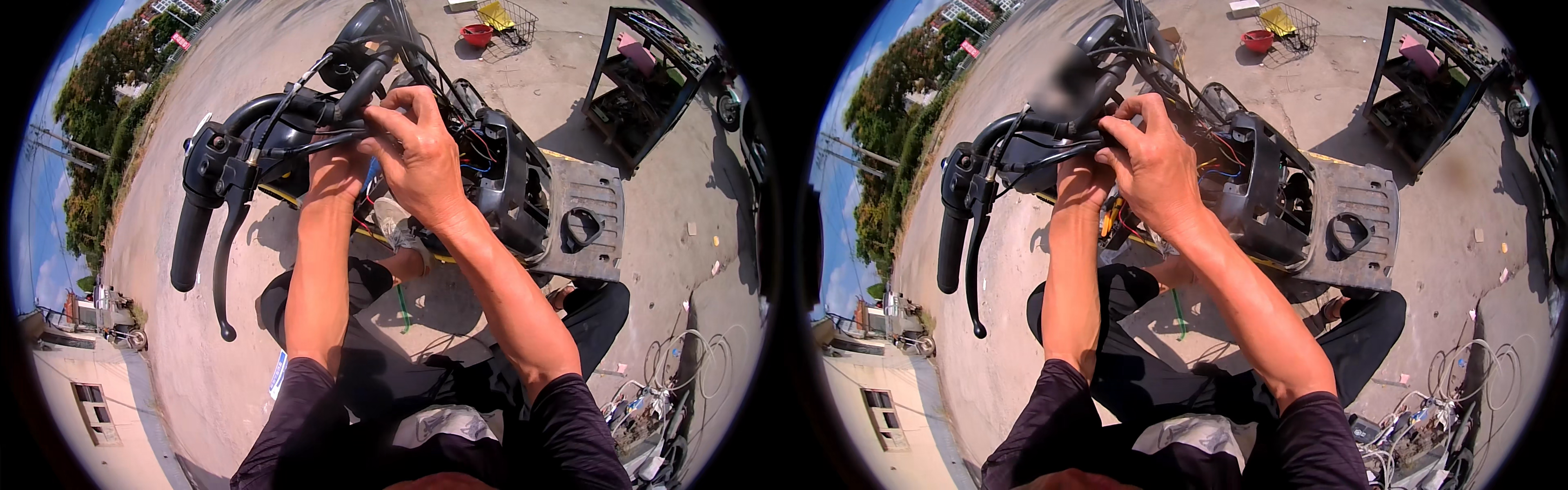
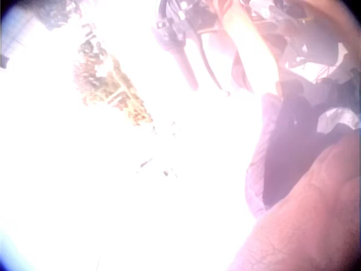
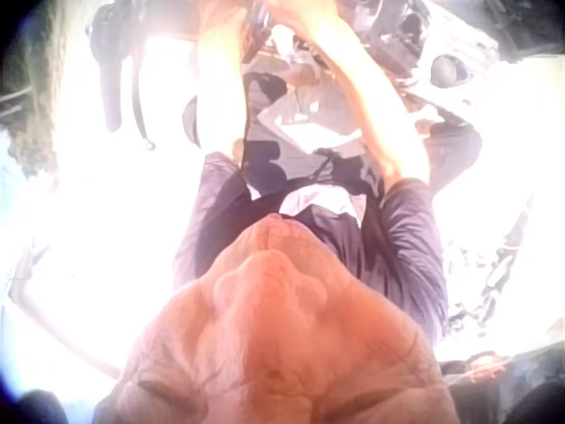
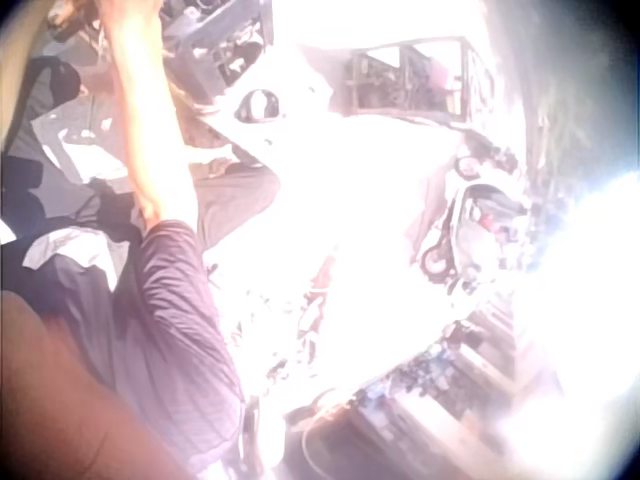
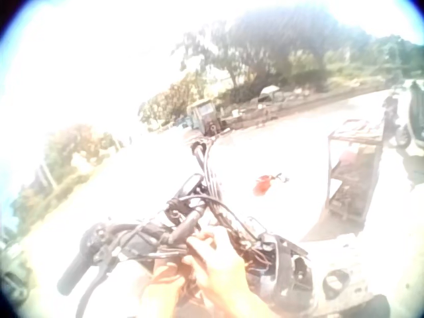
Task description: The person works on a yellow electric scooter in an outdoor yard, handling exposed wiring near the handlebars and installing a black plastic cover. They retrieve a floor mat from a nearby cart and place it on the scooter's footboard before taping and organizing wires.
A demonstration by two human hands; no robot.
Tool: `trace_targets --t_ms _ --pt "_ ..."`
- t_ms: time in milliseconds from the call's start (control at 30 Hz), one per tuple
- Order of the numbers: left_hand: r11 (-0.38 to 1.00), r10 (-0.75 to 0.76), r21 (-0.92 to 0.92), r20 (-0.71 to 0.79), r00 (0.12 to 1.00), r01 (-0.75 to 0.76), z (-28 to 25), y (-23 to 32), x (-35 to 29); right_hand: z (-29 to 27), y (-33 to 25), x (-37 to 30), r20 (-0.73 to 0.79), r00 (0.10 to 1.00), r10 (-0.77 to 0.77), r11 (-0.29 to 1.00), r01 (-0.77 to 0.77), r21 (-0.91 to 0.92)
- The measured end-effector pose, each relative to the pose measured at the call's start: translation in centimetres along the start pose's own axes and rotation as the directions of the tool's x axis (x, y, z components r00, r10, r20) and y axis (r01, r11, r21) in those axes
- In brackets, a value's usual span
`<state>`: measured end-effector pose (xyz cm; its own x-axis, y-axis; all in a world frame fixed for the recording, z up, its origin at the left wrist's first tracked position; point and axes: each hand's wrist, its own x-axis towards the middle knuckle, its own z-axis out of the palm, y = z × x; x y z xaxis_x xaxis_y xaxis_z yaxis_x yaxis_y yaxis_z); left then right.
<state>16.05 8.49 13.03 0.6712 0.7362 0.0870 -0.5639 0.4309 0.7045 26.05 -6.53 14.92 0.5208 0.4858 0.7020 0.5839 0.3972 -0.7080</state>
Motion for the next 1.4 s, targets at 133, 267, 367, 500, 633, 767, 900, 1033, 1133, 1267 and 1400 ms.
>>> trace_targets --t_ms 133,267,367,500,633,767,900,1033,1133,1267,1400 --pt "0.999 -0.036 0.032 0.112 0.993 0.032 -0.5 0.1 0.5 0.1 -0.2 -0.1 -0.010 1.000 0.006 1.000 -0.006 -0.014" --pt "0.947 -0.017 0.322 0.112 0.994 -0.020 -0.9 1.3 0.5 0.1 -0.2 -0.1 -0.009 1.000 0.024 1.000 -0.024 -0.007" --pt "0.858 0.010 0.508 0.123 0.992 -0.071 -0.5 1.7 0.2 0.0 -0.1 -0.1 -0.016 0.999 0.031 0.999 -0.031 0.007" --pt "0.938 -0.020 0.345 0.142 0.990 -0.031 -2.3 2.1 1.0 0.0 0.1 -0.1 0.019 0.999 0.038 0.998 -0.039 0.054" --pt "0.981 -0.055 0.192 0.229 0.972 0.010 -2.0 2.5 0.7 -0.7 -0.1 0.5 0.102 0.989 0.103 0.993 -0.108 0.043" --pt "0.930 0.018 0.357 0.192 0.981 -0.086 -1.8 2.6 0.4 -1.3 -0.1 1.1 0.151 0.985 0.083 0.997 -0.083 -0.009" --pt "0.966 0.059 0.238 0.191 0.980 -0.105 -0.9 2.0 0.5 -1.6 -0.4 1.0 0.110 0.993 0.054 0.998 -0.051 -0.024" --pt "0.984 0.022 0.170 0.128 0.991 -0.044 0.0 1.4 0.4 -1.7 -0.3 0.9 0.185 0.969 0.161 0.982 -0.177 0.068" --pt "0.980 0.059 0.188 0.073 0.996 -0.072 0.5 1.3 -0.7 -2.2 -0.7 1.2 0.194 0.975 0.110 0.994 -0.109 -0.017" --pt "0.982 0.027 0.182 0.082 0.996 -0.041 -0.1 1.4 -0.5 -3.1 0.5 2.2 0.211 0.977 -0.024 0.999 0.033 -0.039" --pt "0.968 0.088 0.234 0.041 0.995 -0.095 0.6 1.3 -0.7 -3.4 0.8 2.9 0.163 0.986 0.029 0.998 -0.038 0.056"
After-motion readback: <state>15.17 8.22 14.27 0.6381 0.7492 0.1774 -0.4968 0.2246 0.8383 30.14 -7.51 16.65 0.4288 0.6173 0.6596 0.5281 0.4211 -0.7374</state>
